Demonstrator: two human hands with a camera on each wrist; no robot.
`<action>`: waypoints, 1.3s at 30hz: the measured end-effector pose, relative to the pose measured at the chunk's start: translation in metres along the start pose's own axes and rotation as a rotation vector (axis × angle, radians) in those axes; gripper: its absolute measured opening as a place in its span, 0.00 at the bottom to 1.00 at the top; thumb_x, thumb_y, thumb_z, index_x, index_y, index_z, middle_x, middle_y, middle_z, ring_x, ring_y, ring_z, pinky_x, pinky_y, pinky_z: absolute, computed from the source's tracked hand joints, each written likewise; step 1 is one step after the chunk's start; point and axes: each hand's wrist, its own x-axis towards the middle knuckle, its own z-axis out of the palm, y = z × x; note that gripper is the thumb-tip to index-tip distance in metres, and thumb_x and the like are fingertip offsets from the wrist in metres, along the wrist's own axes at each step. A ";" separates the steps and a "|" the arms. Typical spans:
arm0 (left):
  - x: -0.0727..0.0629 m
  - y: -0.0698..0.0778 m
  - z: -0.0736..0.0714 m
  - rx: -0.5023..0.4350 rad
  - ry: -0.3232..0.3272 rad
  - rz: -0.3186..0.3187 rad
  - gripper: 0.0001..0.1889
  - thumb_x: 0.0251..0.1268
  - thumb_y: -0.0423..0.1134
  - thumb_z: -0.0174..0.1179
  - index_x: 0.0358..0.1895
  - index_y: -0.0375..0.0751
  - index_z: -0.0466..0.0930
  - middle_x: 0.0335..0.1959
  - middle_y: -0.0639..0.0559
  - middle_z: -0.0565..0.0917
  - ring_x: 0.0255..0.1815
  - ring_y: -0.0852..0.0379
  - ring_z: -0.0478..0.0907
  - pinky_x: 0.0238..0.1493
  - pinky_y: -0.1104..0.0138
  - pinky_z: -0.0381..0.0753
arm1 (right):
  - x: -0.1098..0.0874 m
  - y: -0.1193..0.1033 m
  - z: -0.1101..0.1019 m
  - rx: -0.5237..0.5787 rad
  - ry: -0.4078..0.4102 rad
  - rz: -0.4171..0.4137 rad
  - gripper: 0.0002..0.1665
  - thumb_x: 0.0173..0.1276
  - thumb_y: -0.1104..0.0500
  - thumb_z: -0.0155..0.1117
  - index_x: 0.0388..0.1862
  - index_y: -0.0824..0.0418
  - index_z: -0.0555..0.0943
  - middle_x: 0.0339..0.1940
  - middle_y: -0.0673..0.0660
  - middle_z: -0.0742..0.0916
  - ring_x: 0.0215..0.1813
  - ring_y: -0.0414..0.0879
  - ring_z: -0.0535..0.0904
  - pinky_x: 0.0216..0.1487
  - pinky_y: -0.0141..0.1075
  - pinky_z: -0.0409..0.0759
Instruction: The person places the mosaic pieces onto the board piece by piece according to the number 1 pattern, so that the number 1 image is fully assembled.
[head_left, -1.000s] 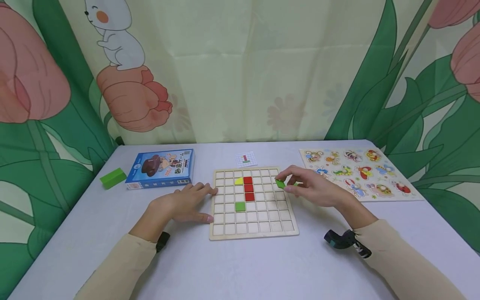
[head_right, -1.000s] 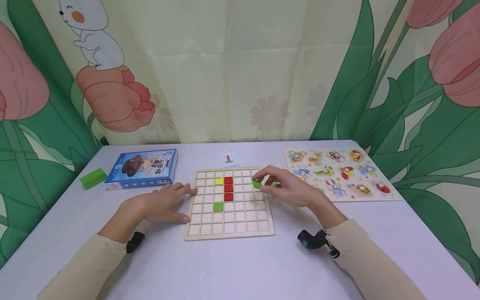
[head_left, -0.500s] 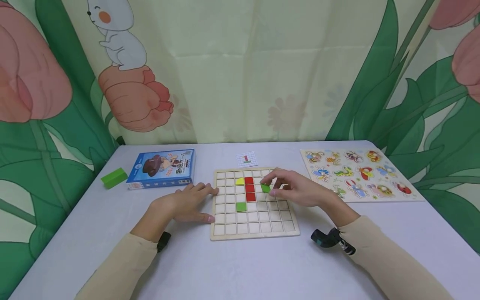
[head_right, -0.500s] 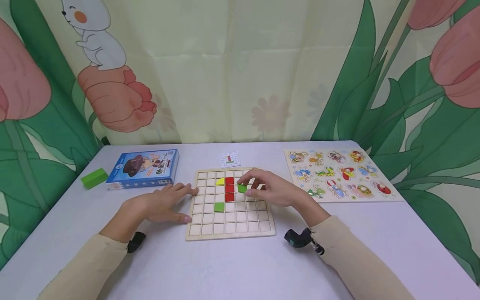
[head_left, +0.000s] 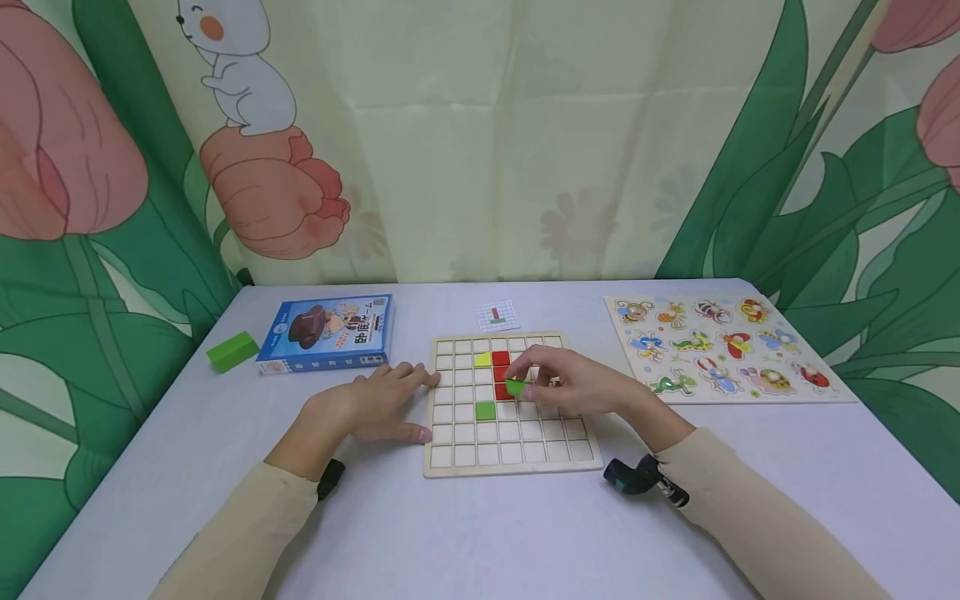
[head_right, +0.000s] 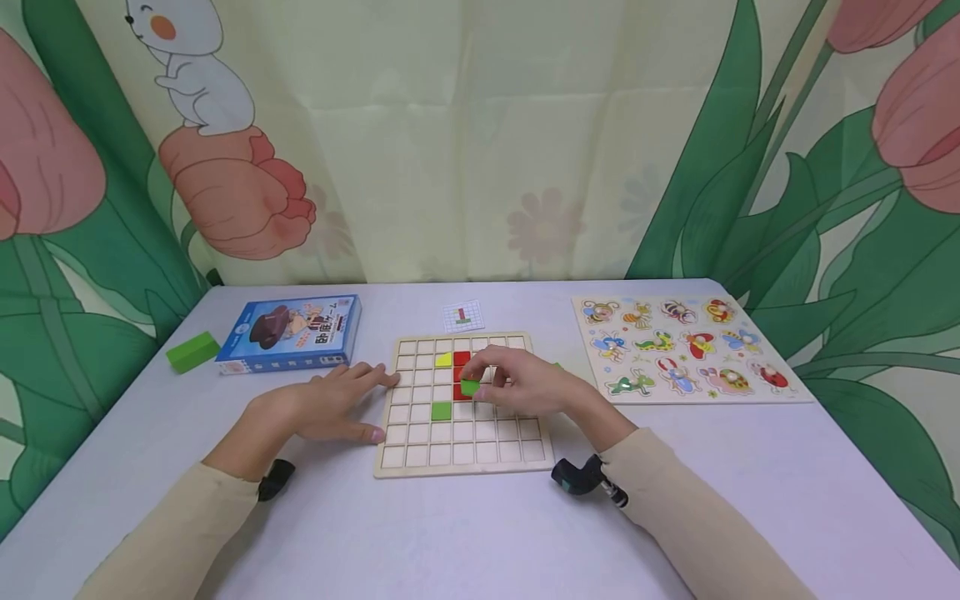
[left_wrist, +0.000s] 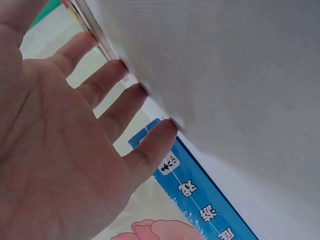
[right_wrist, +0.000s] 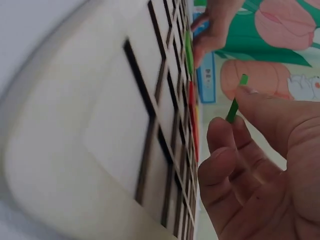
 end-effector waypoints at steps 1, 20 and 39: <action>0.000 0.000 -0.001 -0.001 0.001 0.002 0.49 0.60 0.70 0.65 0.82 0.58 0.57 0.82 0.43 0.58 0.81 0.30 0.52 0.72 0.29 0.58 | 0.001 0.001 0.002 -0.003 -0.011 -0.002 0.18 0.75 0.58 0.66 0.62 0.52 0.80 0.57 0.48 0.83 0.45 0.48 0.81 0.48 0.38 0.80; -0.002 0.004 -0.003 -0.008 -0.023 -0.017 0.49 0.61 0.68 0.66 0.82 0.58 0.55 0.83 0.42 0.56 0.82 0.30 0.50 0.71 0.27 0.55 | 0.012 -0.003 0.014 -0.109 -0.054 -0.005 0.16 0.70 0.59 0.72 0.55 0.49 0.84 0.50 0.47 0.85 0.37 0.44 0.79 0.41 0.34 0.80; -0.003 0.004 -0.003 -0.003 -0.015 -0.003 0.49 0.61 0.68 0.65 0.83 0.58 0.55 0.83 0.42 0.56 0.82 0.31 0.51 0.72 0.27 0.55 | 0.007 -0.003 0.012 -0.091 -0.077 0.016 0.15 0.71 0.59 0.70 0.55 0.49 0.83 0.48 0.46 0.85 0.38 0.44 0.79 0.43 0.34 0.79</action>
